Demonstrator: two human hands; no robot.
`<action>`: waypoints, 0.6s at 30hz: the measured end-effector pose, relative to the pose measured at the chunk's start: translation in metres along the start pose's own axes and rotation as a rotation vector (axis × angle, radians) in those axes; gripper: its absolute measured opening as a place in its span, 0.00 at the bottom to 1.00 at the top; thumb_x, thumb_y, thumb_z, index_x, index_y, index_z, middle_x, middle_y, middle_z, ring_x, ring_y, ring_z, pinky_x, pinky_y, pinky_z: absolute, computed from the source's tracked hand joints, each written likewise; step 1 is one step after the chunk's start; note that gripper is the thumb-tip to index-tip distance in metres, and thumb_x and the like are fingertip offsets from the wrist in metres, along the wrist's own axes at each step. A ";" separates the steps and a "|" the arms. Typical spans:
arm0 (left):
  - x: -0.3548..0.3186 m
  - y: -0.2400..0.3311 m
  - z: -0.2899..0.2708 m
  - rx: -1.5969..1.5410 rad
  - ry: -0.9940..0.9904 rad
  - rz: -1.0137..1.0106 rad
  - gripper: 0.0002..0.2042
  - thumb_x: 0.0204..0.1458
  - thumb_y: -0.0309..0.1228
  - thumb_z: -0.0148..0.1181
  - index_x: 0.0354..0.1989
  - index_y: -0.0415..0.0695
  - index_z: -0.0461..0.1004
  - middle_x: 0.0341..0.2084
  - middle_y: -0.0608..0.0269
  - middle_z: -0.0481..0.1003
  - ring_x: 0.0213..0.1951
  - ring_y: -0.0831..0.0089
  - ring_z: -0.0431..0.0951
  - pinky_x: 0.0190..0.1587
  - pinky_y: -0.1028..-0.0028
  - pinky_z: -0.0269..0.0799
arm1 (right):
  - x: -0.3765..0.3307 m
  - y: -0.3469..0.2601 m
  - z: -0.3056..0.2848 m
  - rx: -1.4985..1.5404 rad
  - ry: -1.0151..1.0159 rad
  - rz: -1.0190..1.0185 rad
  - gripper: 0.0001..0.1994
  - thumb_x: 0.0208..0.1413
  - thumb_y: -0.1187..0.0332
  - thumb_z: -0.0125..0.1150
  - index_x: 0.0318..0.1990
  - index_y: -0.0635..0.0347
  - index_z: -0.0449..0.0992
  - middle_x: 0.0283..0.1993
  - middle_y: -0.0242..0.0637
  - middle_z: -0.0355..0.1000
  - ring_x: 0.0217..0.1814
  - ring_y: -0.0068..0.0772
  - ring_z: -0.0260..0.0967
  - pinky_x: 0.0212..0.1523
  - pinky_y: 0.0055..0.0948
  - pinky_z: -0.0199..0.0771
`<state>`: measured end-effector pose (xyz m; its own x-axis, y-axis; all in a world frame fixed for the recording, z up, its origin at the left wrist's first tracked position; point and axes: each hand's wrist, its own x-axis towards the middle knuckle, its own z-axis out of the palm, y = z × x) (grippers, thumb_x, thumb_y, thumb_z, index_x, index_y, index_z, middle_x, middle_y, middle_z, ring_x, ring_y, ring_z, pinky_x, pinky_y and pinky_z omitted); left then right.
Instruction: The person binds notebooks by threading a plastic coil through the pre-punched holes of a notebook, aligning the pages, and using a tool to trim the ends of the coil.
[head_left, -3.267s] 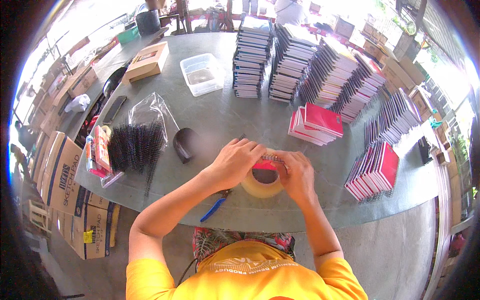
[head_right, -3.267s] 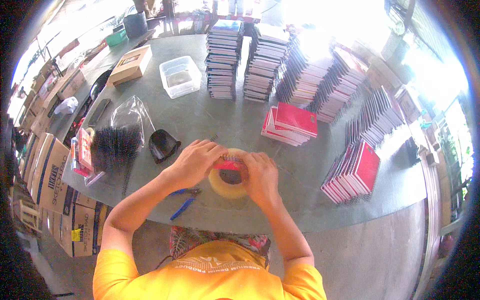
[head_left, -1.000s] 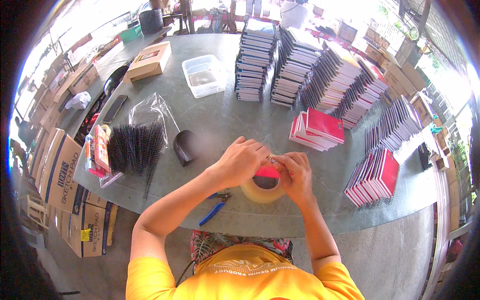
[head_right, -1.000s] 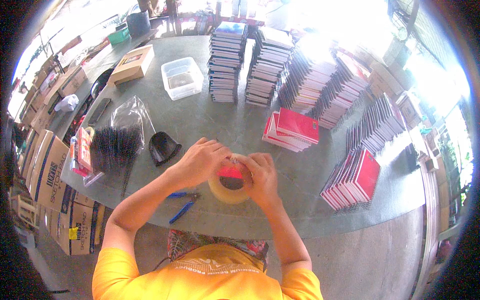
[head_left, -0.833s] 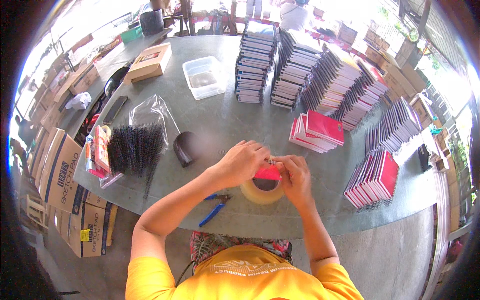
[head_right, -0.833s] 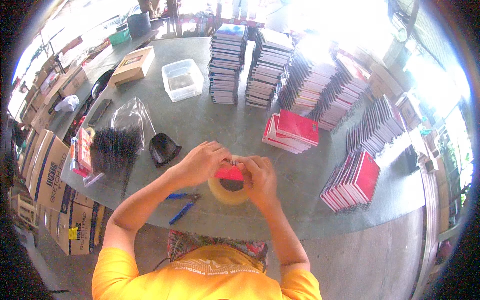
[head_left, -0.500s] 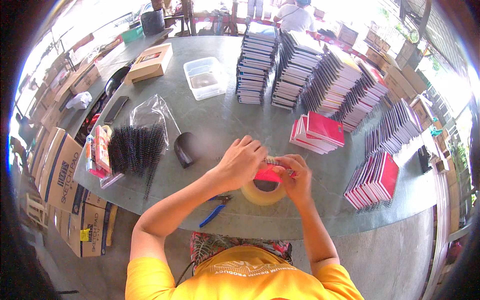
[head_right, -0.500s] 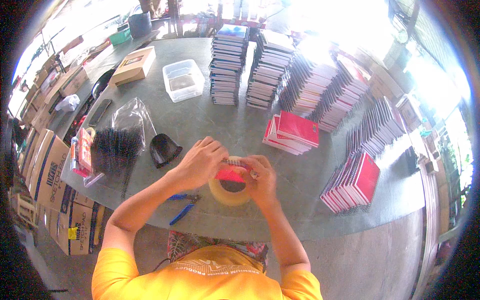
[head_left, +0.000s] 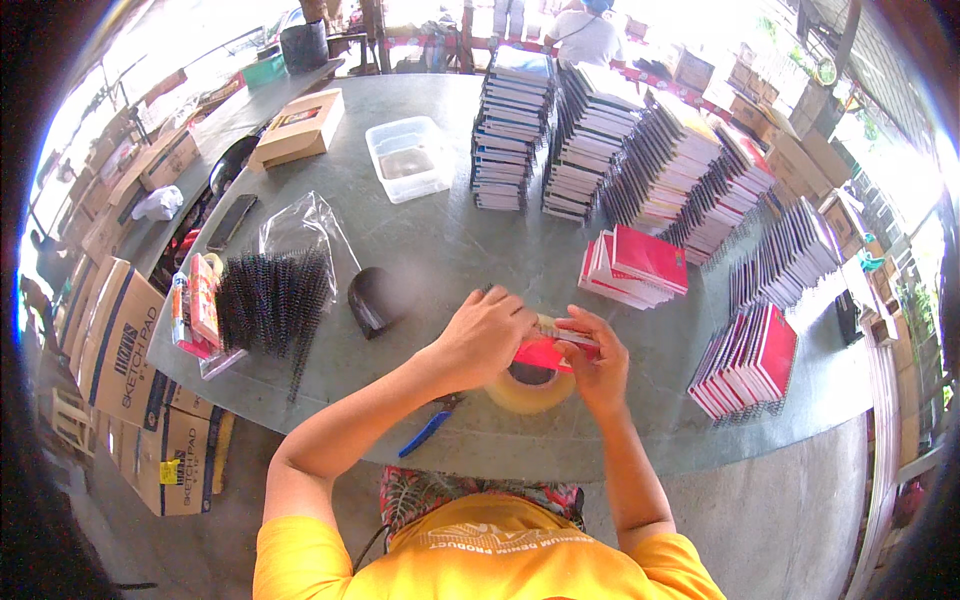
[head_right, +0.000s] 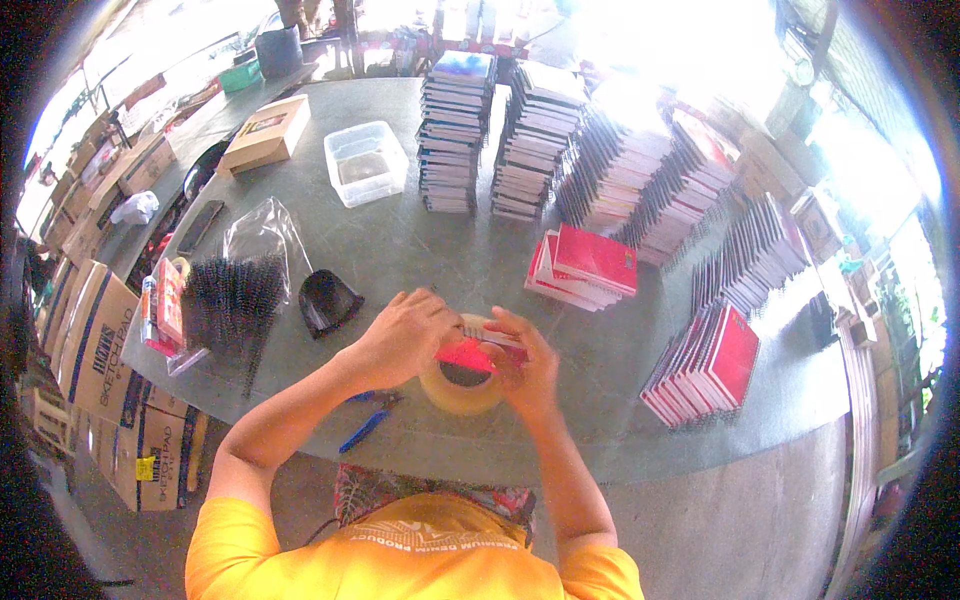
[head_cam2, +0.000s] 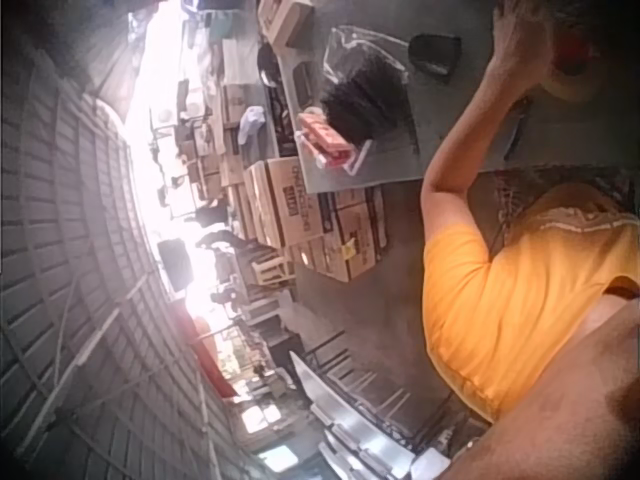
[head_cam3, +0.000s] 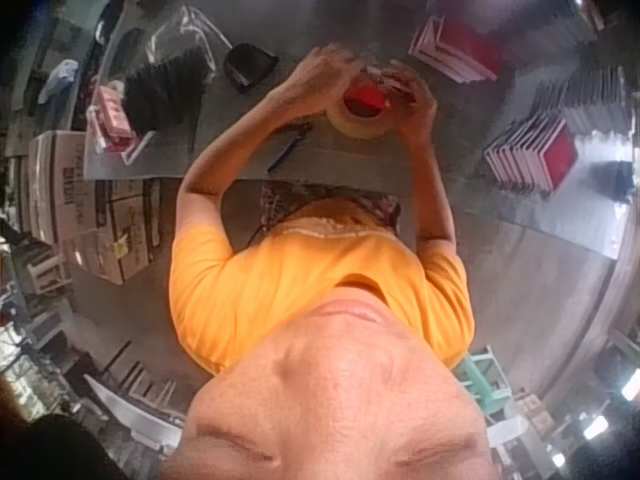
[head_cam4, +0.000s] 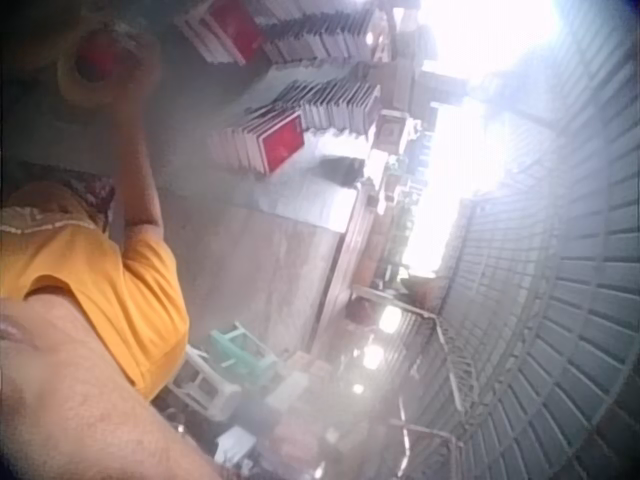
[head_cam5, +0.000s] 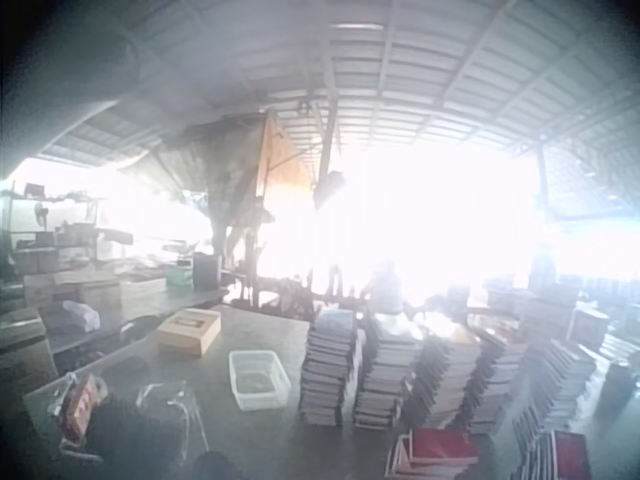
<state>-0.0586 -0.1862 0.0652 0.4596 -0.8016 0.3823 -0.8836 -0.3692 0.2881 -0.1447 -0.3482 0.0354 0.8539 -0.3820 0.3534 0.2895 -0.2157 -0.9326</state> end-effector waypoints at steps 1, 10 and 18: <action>0.002 0.000 -0.002 -0.014 0.028 0.001 0.14 0.41 0.28 0.60 0.39 0.43 0.68 0.34 0.58 0.68 0.43 0.58 0.68 0.45 0.61 0.63 | 0.000 0.005 -0.004 -0.061 -0.053 0.010 0.10 0.46 0.81 0.61 0.38 0.62 0.77 0.38 0.37 0.73 0.35 0.21 0.70 0.34 0.19 0.71; 0.002 0.007 -0.008 0.026 -0.012 -0.055 0.13 0.40 0.27 0.61 0.37 0.43 0.69 0.35 0.58 0.68 0.42 0.58 0.68 0.44 0.63 0.63 | -0.003 0.006 -0.005 0.087 -0.087 0.110 0.10 0.46 0.82 0.60 0.38 0.65 0.74 0.41 0.38 0.74 0.41 0.25 0.71 0.40 0.22 0.72; 0.006 0.011 -0.006 -0.034 0.012 -0.037 0.08 0.46 0.29 0.57 0.35 0.42 0.72 0.31 0.58 0.70 0.41 0.59 0.70 0.44 0.63 0.63 | -0.008 0.010 -0.011 0.384 -0.099 0.184 0.10 0.48 0.75 0.63 0.39 0.65 0.75 0.41 0.36 0.75 0.42 0.23 0.71 0.42 0.23 0.72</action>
<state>-0.0653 -0.1924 0.0764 0.4935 -0.7817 0.3813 -0.8622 -0.3823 0.3323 -0.1536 -0.3570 0.0244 0.9382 -0.2912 0.1870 0.2521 0.2047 -0.9458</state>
